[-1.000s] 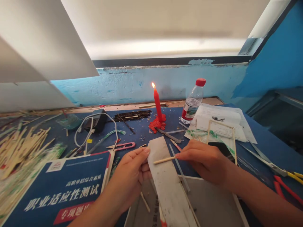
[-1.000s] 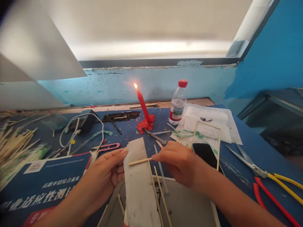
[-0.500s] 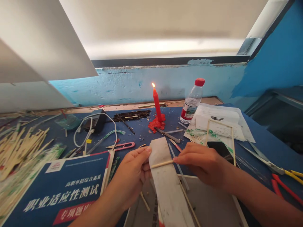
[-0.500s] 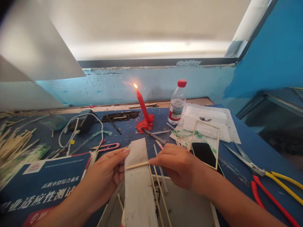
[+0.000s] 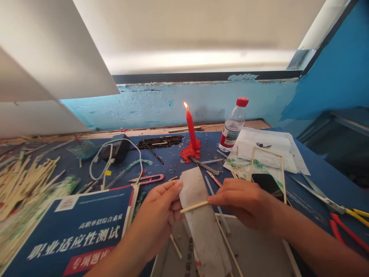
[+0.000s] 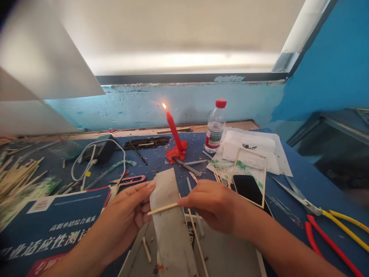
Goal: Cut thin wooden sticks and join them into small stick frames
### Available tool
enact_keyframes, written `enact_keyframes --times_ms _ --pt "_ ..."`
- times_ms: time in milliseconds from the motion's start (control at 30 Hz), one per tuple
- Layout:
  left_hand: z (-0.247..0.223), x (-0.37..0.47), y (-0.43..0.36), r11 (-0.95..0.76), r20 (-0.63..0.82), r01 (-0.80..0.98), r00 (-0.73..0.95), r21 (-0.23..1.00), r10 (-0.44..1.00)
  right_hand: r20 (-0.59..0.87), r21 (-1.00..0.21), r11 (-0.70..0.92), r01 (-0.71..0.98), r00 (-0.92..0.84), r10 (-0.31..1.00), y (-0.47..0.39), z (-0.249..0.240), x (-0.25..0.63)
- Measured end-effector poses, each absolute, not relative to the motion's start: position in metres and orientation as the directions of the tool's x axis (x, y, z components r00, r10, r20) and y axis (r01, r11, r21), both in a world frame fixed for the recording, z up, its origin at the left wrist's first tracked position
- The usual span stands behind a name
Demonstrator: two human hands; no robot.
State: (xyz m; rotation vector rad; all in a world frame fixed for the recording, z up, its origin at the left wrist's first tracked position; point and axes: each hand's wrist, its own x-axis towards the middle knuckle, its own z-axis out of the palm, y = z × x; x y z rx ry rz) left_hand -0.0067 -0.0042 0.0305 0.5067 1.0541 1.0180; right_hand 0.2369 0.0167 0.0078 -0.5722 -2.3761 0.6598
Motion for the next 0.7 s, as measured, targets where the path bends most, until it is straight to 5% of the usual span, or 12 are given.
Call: enact_keyframes --times_ms 233,700 --pt "0.032 -0.018 0.003 0.438 -0.461 -0.468 0.072 0.767 0.884 0.231 -0.797 0.488 0.355 -0.567 0.79 0.019 0.011 0.251" --pt "0.017 -0.01 0.0 0.475 -0.469 -0.399 0.119 0.784 0.875 0.06 -0.846 0.337 0.412 -0.555 0.83 0.015 0.001 0.228"
